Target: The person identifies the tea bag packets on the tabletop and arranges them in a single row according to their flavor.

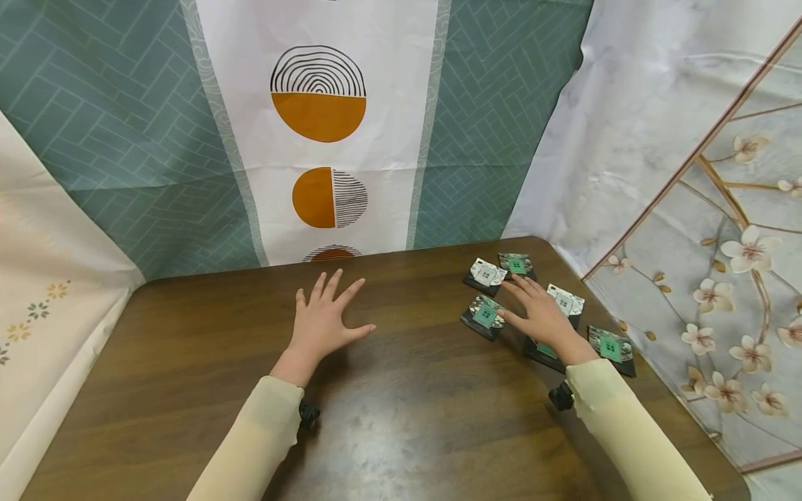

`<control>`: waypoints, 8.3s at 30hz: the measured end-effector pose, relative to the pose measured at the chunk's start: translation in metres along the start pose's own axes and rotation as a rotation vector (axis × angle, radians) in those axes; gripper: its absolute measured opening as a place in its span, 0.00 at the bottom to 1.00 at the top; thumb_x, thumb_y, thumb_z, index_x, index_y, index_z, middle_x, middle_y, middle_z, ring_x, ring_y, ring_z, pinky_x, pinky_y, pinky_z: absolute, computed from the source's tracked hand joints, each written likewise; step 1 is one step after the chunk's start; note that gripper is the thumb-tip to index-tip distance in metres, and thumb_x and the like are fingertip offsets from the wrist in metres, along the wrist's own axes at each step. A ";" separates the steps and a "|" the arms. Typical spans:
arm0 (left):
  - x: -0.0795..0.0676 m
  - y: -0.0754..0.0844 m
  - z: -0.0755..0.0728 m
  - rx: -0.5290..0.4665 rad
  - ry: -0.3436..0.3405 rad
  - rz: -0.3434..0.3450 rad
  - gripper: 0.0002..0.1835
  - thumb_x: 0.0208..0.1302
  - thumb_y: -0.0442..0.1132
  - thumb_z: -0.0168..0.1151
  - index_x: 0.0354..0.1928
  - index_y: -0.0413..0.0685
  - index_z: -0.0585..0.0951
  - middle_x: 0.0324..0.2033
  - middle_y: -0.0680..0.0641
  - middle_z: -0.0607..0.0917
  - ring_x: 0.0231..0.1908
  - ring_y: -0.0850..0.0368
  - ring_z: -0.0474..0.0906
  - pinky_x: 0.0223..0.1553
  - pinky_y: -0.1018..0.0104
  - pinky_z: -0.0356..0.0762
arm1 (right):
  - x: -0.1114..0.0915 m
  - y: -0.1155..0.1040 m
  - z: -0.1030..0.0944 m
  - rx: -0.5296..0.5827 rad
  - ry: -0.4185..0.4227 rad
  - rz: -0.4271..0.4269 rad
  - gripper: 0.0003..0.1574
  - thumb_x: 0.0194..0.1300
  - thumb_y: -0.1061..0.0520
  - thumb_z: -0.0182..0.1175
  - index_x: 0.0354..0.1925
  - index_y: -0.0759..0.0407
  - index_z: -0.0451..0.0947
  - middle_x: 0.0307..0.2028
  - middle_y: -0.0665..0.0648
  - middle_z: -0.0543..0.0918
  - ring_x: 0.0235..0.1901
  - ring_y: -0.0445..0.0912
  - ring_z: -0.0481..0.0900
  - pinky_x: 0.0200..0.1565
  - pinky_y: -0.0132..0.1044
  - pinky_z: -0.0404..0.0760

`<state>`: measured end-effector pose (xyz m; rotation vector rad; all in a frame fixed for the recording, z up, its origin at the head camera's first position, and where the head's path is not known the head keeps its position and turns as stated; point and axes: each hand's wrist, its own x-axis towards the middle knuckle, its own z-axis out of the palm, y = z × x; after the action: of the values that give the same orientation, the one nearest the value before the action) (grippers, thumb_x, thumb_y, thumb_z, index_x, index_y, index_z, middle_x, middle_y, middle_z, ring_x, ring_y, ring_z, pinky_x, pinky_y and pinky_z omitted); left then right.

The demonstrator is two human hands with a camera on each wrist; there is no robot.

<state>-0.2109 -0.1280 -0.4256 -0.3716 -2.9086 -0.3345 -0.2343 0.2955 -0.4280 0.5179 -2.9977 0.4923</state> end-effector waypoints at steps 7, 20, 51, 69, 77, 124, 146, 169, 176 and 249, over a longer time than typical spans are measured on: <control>0.009 0.026 0.007 -0.045 -0.011 0.068 0.49 0.56 0.73 0.66 0.79 0.71 0.62 0.81 0.43 0.59 0.80 0.36 0.54 0.72 0.23 0.55 | -0.010 0.007 -0.003 -0.009 -0.006 0.011 0.43 0.73 0.44 0.61 0.77 0.61 0.62 0.78 0.72 0.58 0.77 0.73 0.53 0.74 0.72 0.54; 0.023 0.074 0.024 -0.108 -0.100 0.116 0.44 0.62 0.71 0.62 0.79 0.72 0.61 0.82 0.45 0.57 0.81 0.38 0.52 0.75 0.27 0.52 | -0.041 0.017 -0.006 -0.020 -0.051 0.051 0.43 0.74 0.43 0.60 0.77 0.62 0.61 0.78 0.73 0.57 0.74 0.75 0.58 0.69 0.74 0.61; 0.039 0.163 0.074 -0.091 -0.309 0.295 0.39 0.69 0.69 0.54 0.79 0.71 0.61 0.82 0.51 0.57 0.82 0.48 0.51 0.76 0.34 0.58 | -0.091 0.012 0.002 -0.050 -0.193 0.142 0.44 0.74 0.39 0.58 0.75 0.63 0.64 0.75 0.77 0.62 0.70 0.78 0.63 0.58 0.80 0.67; 0.048 0.186 0.092 -0.044 -0.374 0.312 0.38 0.69 0.69 0.53 0.79 0.74 0.61 0.81 0.51 0.60 0.82 0.51 0.54 0.78 0.41 0.59 | -0.093 0.002 0.007 -0.087 -0.343 0.275 0.51 0.73 0.34 0.54 0.78 0.66 0.58 0.76 0.77 0.57 0.72 0.77 0.61 0.60 0.84 0.60; 0.052 0.187 0.094 -0.049 -0.415 0.298 0.37 0.70 0.67 0.54 0.79 0.73 0.61 0.81 0.51 0.59 0.82 0.51 0.53 0.79 0.40 0.56 | -0.090 0.004 0.007 -0.069 -0.371 0.298 0.52 0.74 0.32 0.53 0.78 0.64 0.57 0.78 0.76 0.55 0.73 0.76 0.59 0.61 0.84 0.59; 0.065 0.198 0.102 0.107 -0.525 0.278 0.33 0.74 0.67 0.46 0.78 0.78 0.60 0.82 0.56 0.56 0.82 0.57 0.51 0.82 0.50 0.50 | -0.085 0.009 0.002 0.015 -0.445 0.307 0.53 0.73 0.33 0.55 0.78 0.67 0.57 0.78 0.77 0.52 0.74 0.77 0.55 0.68 0.74 0.62; 0.052 0.188 0.092 0.101 -0.543 0.214 0.34 0.73 0.67 0.47 0.79 0.75 0.60 0.82 0.53 0.57 0.82 0.56 0.53 0.82 0.55 0.52 | -0.086 0.010 0.000 0.016 -0.438 0.266 0.51 0.73 0.35 0.55 0.77 0.69 0.58 0.76 0.79 0.54 0.73 0.78 0.57 0.67 0.74 0.64; 0.031 0.139 0.075 0.071 -0.534 0.189 0.33 0.73 0.61 0.50 0.78 0.70 0.64 0.80 0.49 0.62 0.80 0.50 0.60 0.80 0.53 0.57 | -0.090 0.008 0.001 0.034 -0.424 0.274 0.52 0.73 0.35 0.55 0.76 0.70 0.58 0.77 0.79 0.52 0.73 0.79 0.55 0.67 0.75 0.62; 0.018 0.124 0.069 0.037 -0.524 0.151 0.33 0.72 0.59 0.51 0.78 0.67 0.65 0.80 0.48 0.63 0.79 0.49 0.61 0.79 0.52 0.59 | -0.091 0.010 0.004 0.029 -0.429 0.271 0.53 0.73 0.33 0.54 0.77 0.69 0.57 0.77 0.79 0.50 0.73 0.79 0.54 0.67 0.75 0.61; -0.091 -0.062 0.004 -0.021 -0.394 -0.187 0.35 0.69 0.53 0.56 0.75 0.47 0.69 0.75 0.29 0.64 0.73 0.27 0.63 0.71 0.32 0.64 | -0.089 0.007 0.007 0.002 -0.406 0.260 0.54 0.73 0.34 0.55 0.77 0.70 0.56 0.76 0.80 0.51 0.73 0.79 0.55 0.66 0.75 0.63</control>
<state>-0.1412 -0.2060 -0.4612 -0.1838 -3.3397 -0.3544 -0.1523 0.3277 -0.4463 0.2511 -3.4796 0.4526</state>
